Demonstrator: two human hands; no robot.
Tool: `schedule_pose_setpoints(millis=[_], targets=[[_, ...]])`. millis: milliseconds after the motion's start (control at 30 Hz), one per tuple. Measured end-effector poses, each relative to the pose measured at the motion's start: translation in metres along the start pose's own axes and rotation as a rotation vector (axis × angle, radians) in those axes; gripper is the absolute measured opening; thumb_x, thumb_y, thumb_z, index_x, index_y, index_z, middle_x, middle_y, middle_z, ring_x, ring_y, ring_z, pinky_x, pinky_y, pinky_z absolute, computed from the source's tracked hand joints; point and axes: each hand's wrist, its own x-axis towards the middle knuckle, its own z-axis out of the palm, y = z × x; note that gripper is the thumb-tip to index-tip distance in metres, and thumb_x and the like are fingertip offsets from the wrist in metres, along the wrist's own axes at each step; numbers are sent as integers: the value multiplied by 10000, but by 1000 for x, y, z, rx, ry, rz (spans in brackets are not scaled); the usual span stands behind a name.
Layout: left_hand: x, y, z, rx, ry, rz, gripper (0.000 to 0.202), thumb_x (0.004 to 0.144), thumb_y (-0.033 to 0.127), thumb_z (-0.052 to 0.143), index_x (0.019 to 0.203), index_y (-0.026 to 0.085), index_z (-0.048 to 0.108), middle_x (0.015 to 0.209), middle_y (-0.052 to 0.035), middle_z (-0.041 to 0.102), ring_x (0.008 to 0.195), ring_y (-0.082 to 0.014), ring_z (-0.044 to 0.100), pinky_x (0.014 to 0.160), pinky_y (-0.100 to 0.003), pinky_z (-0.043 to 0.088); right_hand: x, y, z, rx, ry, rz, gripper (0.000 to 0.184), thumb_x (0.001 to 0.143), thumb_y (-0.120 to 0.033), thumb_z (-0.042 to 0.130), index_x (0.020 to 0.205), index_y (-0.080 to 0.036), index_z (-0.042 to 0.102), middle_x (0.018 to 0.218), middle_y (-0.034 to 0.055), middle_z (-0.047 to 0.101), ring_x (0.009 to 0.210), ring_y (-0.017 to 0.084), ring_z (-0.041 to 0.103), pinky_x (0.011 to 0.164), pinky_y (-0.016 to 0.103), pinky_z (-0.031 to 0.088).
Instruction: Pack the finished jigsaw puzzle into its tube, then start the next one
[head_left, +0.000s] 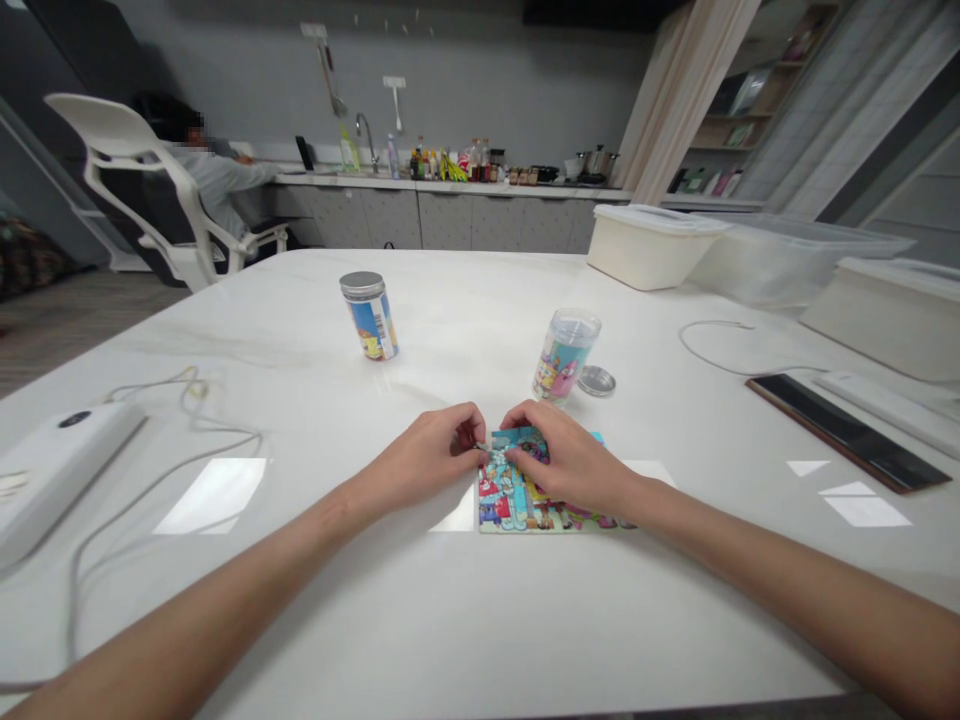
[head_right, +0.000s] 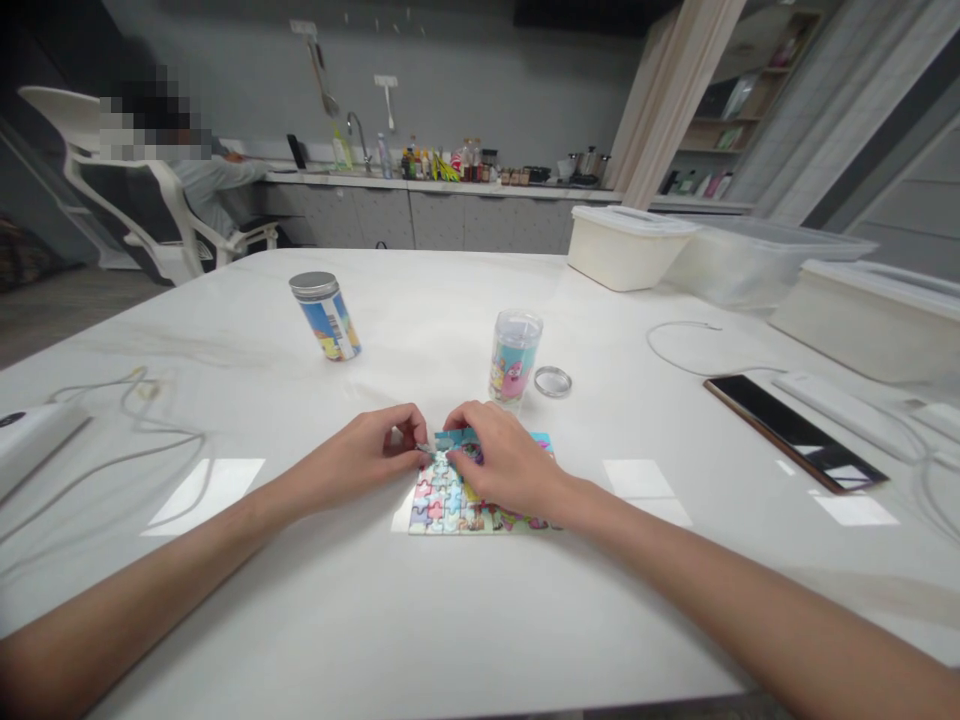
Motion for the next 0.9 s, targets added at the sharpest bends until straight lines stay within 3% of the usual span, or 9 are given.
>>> schedule_pose_setpoints(millis=[233, 433, 600, 900], targets=[[1, 0, -4, 92, 67, 10, 181, 859, 351, 529, 832, 210, 640, 804, -9, 659, 730, -165, 589, 676, -292, 472, 3, 4, 0, 60, -19, 2, 147, 834, -94, 478, 915, -198, 545, 906, 42, 641, 828, 179, 579, 729, 326, 458], [3, -5, 1, 216, 146, 98, 233, 864, 389, 539, 916, 202, 668, 999, -62, 615, 889, -206, 588, 809, -352, 483, 2, 4, 0, 61, -10, -2, 145, 838, -107, 484, 928, -204, 543, 922, 41, 638, 845, 180, 580, 744, 328, 464], [5, -6, 8, 180, 101, 147, 189, 882, 349, 531, 850, 206, 650, 950, -40, 590, 904, -194, 567, 798, -328, 475, 2, 5, 1, 82, -17, 3, 154, 830, -106, 491, 940, -202, 541, 930, 41, 640, 850, 177, 588, 748, 326, 468], [5, -2, 7, 192, 89, 99, 148, 871, 274, 490, 782, 195, 579, 875, -26, 573, 814, -176, 541, 746, -312, 443, 3, 5, 2, 160, -31, 65, 160, 821, -125, 507, 958, -200, 541, 934, 44, 641, 868, 184, 603, 748, 330, 471]])
